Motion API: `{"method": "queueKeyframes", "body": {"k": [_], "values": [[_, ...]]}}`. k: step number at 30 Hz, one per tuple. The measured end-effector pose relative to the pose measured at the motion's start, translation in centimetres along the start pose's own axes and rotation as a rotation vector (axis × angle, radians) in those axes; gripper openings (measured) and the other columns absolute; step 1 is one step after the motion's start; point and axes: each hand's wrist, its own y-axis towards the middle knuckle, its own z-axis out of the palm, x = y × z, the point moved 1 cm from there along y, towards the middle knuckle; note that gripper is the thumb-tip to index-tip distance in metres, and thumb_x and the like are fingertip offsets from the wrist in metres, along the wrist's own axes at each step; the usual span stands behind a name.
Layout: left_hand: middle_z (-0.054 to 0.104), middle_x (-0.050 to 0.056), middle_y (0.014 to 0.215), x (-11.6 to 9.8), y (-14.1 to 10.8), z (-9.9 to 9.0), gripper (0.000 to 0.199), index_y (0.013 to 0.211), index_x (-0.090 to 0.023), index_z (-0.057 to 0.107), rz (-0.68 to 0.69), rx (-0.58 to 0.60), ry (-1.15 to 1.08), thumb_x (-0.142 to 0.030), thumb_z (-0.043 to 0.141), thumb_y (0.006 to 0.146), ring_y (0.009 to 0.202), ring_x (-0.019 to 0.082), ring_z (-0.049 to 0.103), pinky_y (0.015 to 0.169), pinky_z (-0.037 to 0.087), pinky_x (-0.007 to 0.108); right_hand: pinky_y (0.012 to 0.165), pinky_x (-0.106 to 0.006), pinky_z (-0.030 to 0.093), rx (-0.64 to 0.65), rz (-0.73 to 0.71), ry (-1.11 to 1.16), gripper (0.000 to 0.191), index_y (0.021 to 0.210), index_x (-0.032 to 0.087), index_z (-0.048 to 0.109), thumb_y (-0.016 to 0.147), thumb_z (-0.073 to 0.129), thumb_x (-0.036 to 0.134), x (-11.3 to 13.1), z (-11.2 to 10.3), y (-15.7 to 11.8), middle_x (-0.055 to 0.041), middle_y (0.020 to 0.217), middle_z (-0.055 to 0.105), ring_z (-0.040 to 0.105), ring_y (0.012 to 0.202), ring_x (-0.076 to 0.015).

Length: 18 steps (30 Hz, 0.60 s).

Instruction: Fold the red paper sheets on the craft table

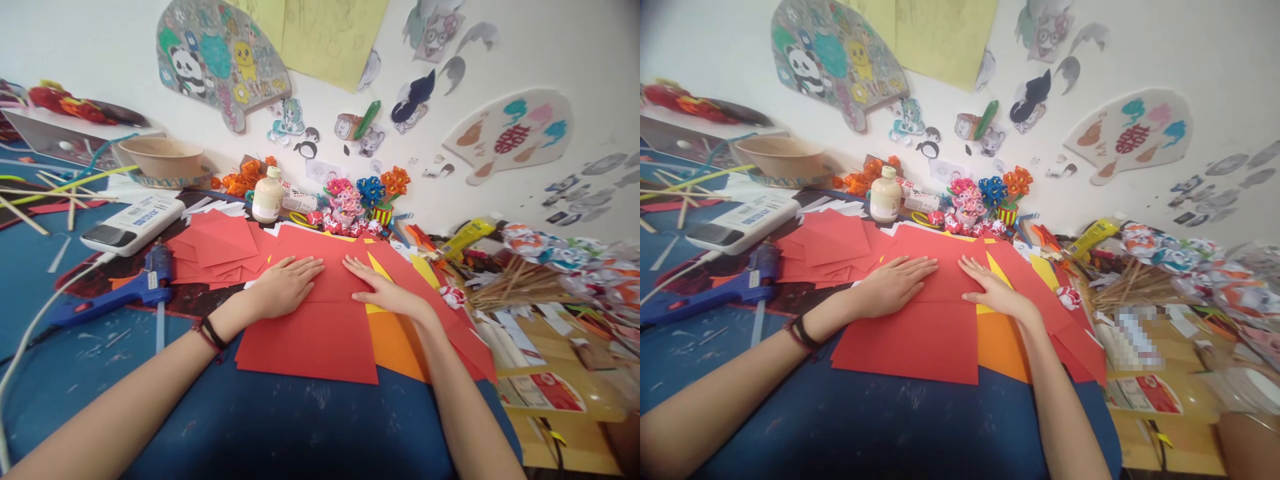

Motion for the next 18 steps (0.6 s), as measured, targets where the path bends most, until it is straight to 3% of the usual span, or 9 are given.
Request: {"method": "queueKeyframes", "body": {"k": [8, 18], "values": [[0.031, 0.004, 0.155, -0.1, 0.0, 0.0, 0.052, 0.15, -0.022, 0.027, 0.004, -0.001, 0.005, -0.038, 0.018, 0.101, 0.142, 0.018, 0.029, 0.116, 0.015, 0.036, 0.117, -0.049, 0.021, 0.038, 0.014, 0.006, 0.076, 0.151, 0.033, 0.022, 0.087, 0.06, 0.048, 0.4, -0.7, 0.6, -0.0033, 0.159, 0.019, 0.017, 0.146, -0.0249], [0.033, 0.005, 0.154, -0.1, 0.0, 0.0, 0.052, 0.149, -0.022, 0.028, 0.004, -0.016, 0.021, -0.038, 0.019, 0.101, 0.141, 0.018, 0.031, 0.116, 0.017, 0.036, 0.119, -0.05, 0.015, 0.115, 0.073, 0.044, 0.082, 0.15, 0.039, 0.022, 0.081, 0.063, 0.055, 0.9, -1.2, 0.8, 0.0026, 0.16, 0.015, 0.008, 0.147, -0.0275]]}}
